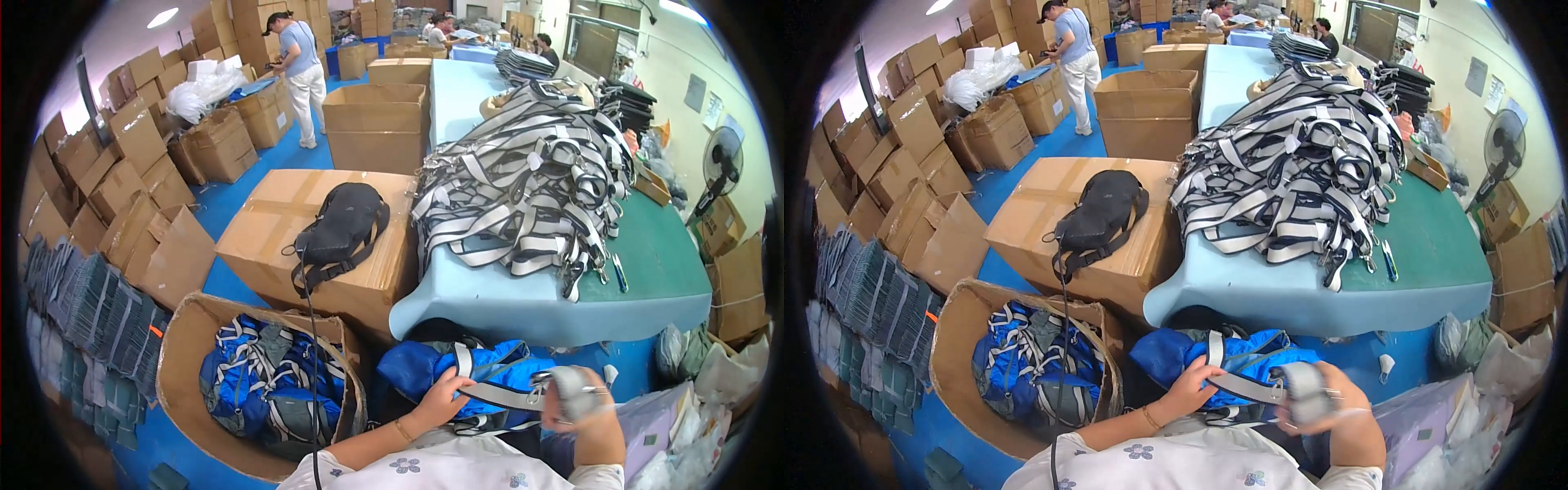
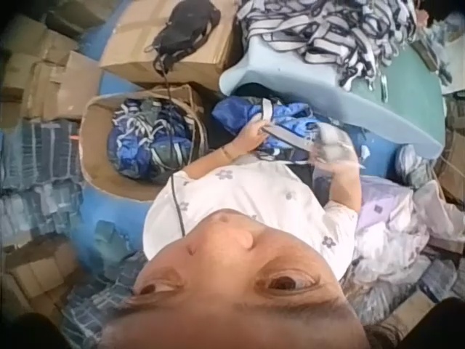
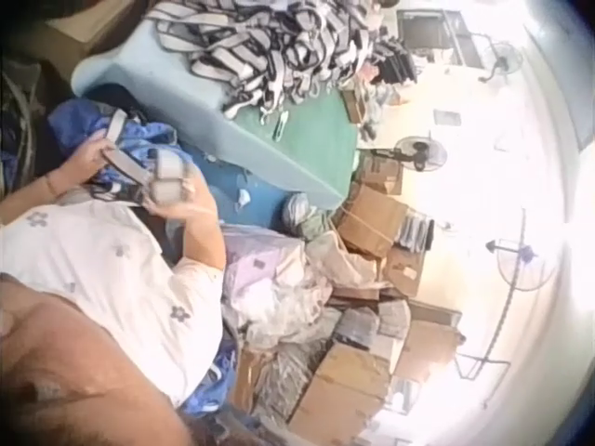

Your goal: Attaching striped straps to blue backpacks in a workshop environment.

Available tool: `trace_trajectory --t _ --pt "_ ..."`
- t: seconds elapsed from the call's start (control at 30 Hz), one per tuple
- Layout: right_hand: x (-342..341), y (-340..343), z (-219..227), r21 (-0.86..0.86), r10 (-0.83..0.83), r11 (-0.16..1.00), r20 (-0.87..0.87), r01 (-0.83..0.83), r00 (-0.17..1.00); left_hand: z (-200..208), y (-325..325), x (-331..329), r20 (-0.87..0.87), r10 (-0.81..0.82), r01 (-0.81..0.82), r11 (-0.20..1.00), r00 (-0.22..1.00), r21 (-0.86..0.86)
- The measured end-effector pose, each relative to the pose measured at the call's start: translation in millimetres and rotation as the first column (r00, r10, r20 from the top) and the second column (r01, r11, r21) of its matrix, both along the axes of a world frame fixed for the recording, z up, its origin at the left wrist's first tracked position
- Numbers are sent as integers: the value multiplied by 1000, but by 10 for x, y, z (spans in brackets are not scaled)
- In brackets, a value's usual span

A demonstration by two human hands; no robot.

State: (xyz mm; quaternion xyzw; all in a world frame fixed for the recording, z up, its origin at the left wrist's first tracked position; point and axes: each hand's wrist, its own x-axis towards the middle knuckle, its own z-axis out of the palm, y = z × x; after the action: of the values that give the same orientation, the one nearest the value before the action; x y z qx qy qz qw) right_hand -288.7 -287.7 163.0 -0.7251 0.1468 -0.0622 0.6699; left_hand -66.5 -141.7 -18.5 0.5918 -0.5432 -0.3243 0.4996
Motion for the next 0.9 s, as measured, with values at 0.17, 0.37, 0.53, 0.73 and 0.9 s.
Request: trace_trajectory --t 0.17,0.37,0.53,0.73,0.9 --pt "258 -534 -1397 -876 254 372 -221 -306 942 115 80 -153 263 53 -3 982 963 -187" --pt "604 -816 -1783 -471 173 645 -677 -602 715 74 91 -246 545 -107 176 982 831 -76" --pt "1010 -158 -1809 -300 384 348 -818 -888 427 135 173 -164 621 -115 211 974 775 -83" --pt "749 -888 -2688 -277 232 845 -581 -457 780 159 132 -198 642 -145 239 969 753 -62" --pt "884 -419 -2053 -945 -217 325 -26 47 976 74 129 -209 646 -145 72 988 749 137"
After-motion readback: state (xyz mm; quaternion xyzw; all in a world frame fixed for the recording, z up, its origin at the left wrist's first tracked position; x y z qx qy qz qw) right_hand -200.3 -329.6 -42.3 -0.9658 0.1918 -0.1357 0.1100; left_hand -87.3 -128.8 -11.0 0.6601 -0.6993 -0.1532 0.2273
